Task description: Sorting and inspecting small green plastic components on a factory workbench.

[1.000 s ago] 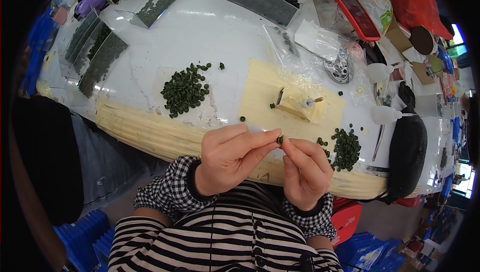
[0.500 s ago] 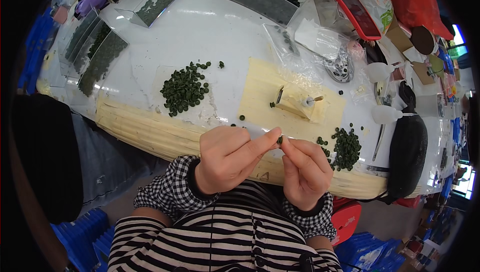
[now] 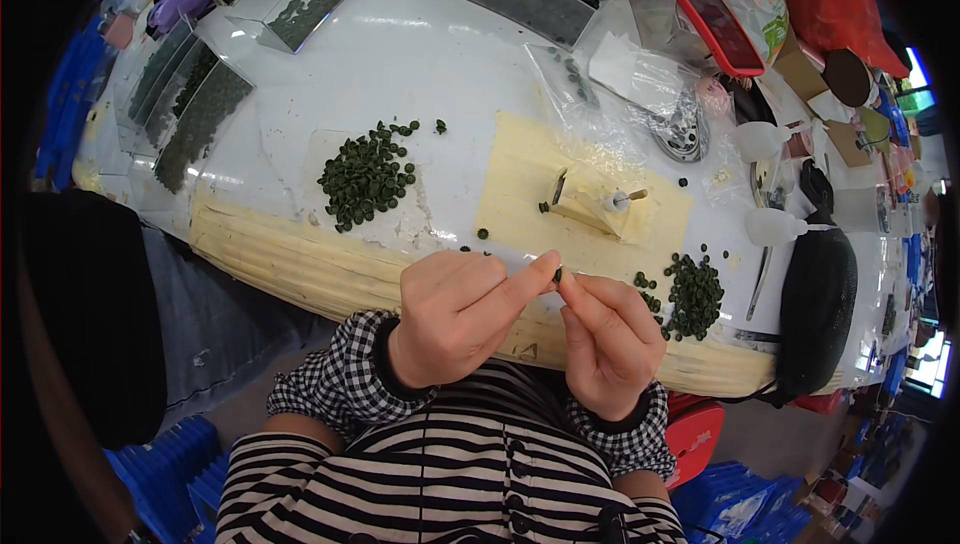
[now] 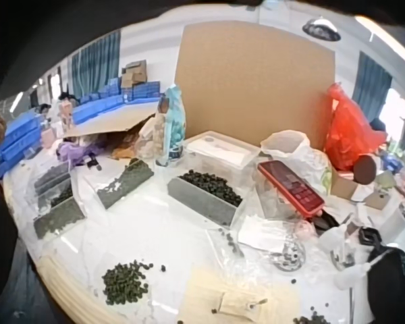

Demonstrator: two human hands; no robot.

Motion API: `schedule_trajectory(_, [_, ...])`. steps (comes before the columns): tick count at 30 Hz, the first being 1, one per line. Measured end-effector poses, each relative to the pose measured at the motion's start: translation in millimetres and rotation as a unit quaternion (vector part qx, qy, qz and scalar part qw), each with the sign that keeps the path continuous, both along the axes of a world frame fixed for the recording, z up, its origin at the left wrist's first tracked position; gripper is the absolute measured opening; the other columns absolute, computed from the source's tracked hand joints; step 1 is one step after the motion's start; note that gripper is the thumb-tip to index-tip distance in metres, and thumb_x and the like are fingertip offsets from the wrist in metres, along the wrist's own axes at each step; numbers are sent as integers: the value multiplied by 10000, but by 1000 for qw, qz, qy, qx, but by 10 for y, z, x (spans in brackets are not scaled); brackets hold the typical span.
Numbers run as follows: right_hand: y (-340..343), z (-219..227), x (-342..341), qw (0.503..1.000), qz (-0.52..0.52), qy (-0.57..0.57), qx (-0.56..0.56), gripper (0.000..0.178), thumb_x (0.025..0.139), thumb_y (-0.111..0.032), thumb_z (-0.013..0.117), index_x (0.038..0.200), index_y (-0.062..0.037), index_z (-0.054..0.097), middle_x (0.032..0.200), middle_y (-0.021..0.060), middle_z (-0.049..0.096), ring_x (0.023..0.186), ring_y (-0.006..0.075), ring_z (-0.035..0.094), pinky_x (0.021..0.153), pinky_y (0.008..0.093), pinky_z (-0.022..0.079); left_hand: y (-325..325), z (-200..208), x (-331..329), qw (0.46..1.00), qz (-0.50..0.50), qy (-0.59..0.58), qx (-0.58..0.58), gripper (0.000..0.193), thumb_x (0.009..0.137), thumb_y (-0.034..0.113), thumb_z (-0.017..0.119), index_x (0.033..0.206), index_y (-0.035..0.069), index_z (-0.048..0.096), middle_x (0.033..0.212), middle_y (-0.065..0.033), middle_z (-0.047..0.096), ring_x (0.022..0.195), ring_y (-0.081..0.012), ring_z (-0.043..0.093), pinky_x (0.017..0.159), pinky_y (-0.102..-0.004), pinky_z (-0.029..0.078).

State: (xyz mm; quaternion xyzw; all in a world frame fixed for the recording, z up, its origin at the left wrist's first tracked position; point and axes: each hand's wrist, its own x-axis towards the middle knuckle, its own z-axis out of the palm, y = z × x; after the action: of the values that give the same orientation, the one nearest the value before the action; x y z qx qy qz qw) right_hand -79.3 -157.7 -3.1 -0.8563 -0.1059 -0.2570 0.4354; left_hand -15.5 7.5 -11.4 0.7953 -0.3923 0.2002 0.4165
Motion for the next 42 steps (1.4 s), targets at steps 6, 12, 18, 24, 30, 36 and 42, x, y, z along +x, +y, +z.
schedule_trajectory(6, [-10, -14, -6, 998, 0, 10, 68, 284, 805, 77, 660, 1078, 7, 690, 912, 132, 664, 767, 210, 656, 651, 257, 517, -55, 69, -1, 980, -41, 170, -94, 341, 741, 7, 754, 1078, 29, 705, 583, -30, 431, 466, -127, 402, 428, -265, 308])
schedule_trajectory(12, [-10, 21, 6, 998, 7, 6, 63, 261, 812, 80, 652, 1059, 9, 691, 908, 135, 662, 774, 211, 658, 654, 259, 519, -37, 126, -2, 974, -37, 202, -97, 322, 729, 13, 780, 1045, 32, 719, 589, -12, 443, 477, -99, 394, 437, -243, 303])
schedule_trajectory(18, [13, 28, 10, 999, -5, -9, 45, 273, 802, 87, 654, 1061, 9, 691, 909, 136, 665, 777, 218, 661, 666, 262, 525, -35, 81, -1, 984, -31, 138, -112, 302, 707, 4, 790, 999, 52, 730, 590, -20, 464, 460, -106, 433, 416, -247, 317])
schedule_trajectory(24, [-3, -5, -9, 999, -13, -9, 49, 297, 784, 96, 659, 1064, 1, 694, 915, 135, 667, 780, 219, 658, 671, 267, 527, -43, 75, -11, 985, -13, 124, -122, 281, 659, -5, 822, 916, 61, 729, 570, 4, 433, 457, -82, 372, 414, -234, 268])
schedule_trajectory(30, [-7, -12, -10, 998, -12, -11, 52, 307, 776, 99, 660, 1064, -1, 694, 916, 135, 667, 782, 222, 658, 670, 272, 526, -42, 74, -10, 986, -21, 112, -124, 271, 654, -16, 806, 902, 56, 724, 572, -6, 462, 444, -95, 405, 407, -240, 292])
schedule_trajectory(36, [-9, -11, -10, 999, -17, -9, 50, 304, 776, 98, 660, 1062, 3, 695, 913, 138, 666, 775, 222, 655, 670, 271, 525, 3, 75, -12, 985, -23, 122, -116, 234, 673, -7, 787, 894, 33, 721, 590, -33, 510, 445, -121, 459, 410, -255, 331])
schedule_trajectory(42, [-18, -43, -25, 998, -26, -12, 54, 289, 781, 95, 658, 1056, 13, 694, 901, 140, 664, 765, 223, 650, 670, 271, 522, 307, 203, 47, 974, 41, 221, -36, 179, 733, -12, 761, 903, -4, 706, 645, -65, 563, 526, -132, 504, 466, -249, 367])
